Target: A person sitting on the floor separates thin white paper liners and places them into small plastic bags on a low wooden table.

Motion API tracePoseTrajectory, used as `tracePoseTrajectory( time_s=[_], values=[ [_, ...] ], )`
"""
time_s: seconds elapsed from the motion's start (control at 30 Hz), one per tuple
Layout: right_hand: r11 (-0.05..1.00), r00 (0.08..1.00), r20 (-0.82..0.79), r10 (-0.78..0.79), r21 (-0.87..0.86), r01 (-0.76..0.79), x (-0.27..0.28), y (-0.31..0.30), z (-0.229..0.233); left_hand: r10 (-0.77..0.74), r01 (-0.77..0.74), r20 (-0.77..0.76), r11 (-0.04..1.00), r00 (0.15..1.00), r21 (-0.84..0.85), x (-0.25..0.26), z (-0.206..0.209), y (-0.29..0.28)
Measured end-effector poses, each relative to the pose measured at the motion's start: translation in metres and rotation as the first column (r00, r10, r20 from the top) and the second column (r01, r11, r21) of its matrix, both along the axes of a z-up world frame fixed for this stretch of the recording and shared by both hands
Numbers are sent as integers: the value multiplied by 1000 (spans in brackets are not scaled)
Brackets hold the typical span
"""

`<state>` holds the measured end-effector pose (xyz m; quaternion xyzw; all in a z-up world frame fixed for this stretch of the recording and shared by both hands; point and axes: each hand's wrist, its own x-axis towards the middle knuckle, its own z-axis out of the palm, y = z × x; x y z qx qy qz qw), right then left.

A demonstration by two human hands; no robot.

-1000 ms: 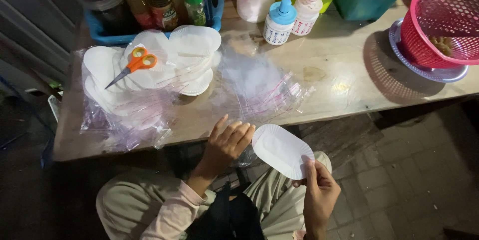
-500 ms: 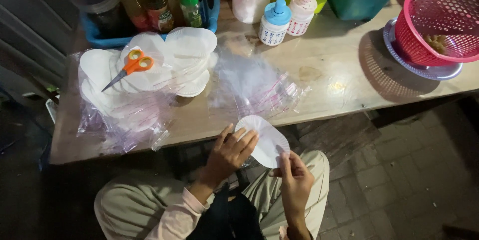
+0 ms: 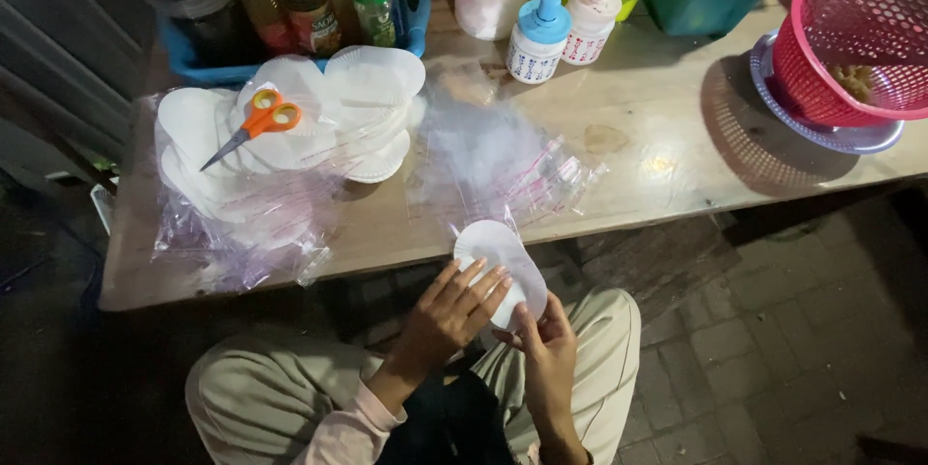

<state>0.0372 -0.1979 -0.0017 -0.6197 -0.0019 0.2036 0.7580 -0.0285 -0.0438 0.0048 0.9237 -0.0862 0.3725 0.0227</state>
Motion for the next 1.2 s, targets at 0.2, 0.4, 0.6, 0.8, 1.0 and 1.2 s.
tracePoseTrajectory(
  time_s=[0.2,0.4,0.6,0.8,1.0,1.2],
  values=[
    [994,994,32,100,-54,-98,17,-4,14,-32,32,5,999,999,1,-10,2,0],
    [987,987,1,162,-16,-162,30,-6,9,-171,144,-53,931,984,-336,-35,-45,-32],
    [948,951,133,280,-191,-253,12,-11,21,83,129,104,-417,991,-900,-36,-19,-58],
    [847,838,196,509,-288,-446,-1,-10,14,68,231,268,-728,961,-645,-16,-4,-43],
    [917,944,53,325,-264,-300,-6,-7,-8,160,407,394,-591,905,-696,-23,-4,-51],
    [961,961,-105,255,-81,-264,-13,-3,-22,132,447,456,-557,880,-700,-25,-2,-56]
  ],
)
